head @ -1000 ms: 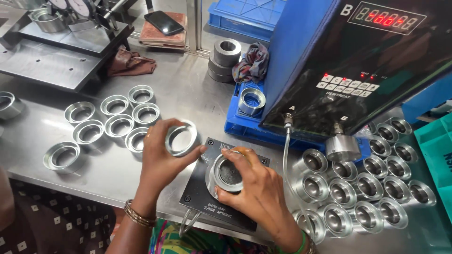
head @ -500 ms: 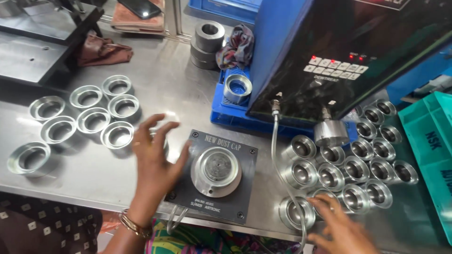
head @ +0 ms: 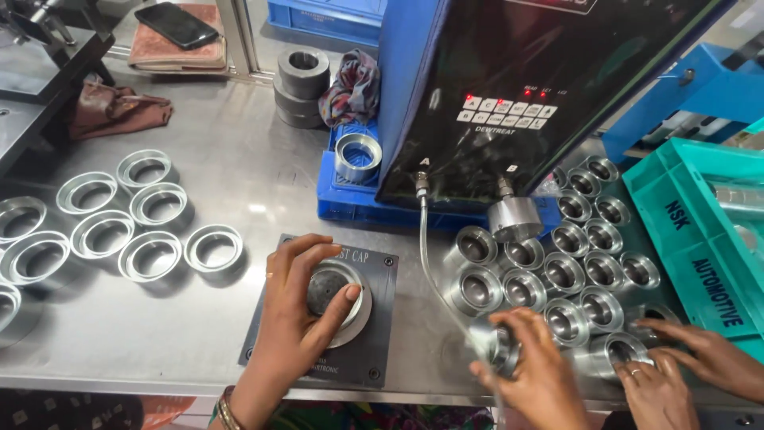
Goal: Measuring and inspecting cylindrical metal parts using an electronic gauge fixture and digital display.
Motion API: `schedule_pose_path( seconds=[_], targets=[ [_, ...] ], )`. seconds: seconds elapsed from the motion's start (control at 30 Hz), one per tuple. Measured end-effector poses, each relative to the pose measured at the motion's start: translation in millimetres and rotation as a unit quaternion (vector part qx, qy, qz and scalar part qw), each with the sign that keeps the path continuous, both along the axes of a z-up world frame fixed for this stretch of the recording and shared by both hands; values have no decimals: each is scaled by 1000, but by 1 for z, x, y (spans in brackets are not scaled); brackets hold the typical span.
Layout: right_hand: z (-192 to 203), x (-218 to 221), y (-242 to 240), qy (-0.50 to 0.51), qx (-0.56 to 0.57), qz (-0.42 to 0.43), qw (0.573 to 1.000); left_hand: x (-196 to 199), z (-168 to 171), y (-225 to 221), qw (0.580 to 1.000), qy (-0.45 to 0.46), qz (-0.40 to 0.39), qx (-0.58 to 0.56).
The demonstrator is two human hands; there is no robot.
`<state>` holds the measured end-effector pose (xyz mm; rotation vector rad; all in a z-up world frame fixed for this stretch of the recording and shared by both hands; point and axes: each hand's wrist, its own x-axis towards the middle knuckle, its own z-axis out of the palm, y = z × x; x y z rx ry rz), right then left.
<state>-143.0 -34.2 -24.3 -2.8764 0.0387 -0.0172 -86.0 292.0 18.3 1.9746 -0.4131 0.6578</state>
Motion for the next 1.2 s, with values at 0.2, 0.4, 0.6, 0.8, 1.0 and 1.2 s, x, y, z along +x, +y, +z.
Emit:
schedule_pose_path(
  seconds=[0.2,0.4,0.6,0.8,1.0,1.2],
  targets=[
    [4,44,-7,-199,285,-83,934,0,-3,-4,1000,1,3,15],
    [-13,86,13,-330,452,-79,825,-1,-4,-2,999,54,-7,4],
    [-10,95,21,-387,430,-58,813,2,-4,-3,999,42,-5,13],
    [-3,107,15,-299,567,-120,758,-12,-16,-25,993,-20,57,99],
    [-43,115,-56,-51,705,-187,683,-50,-52,-135,956,-158,-107,223],
    [25,97,-5,-222,395,-172,875,-34,-119,-147,959,-51,-153,234]
  ],
)
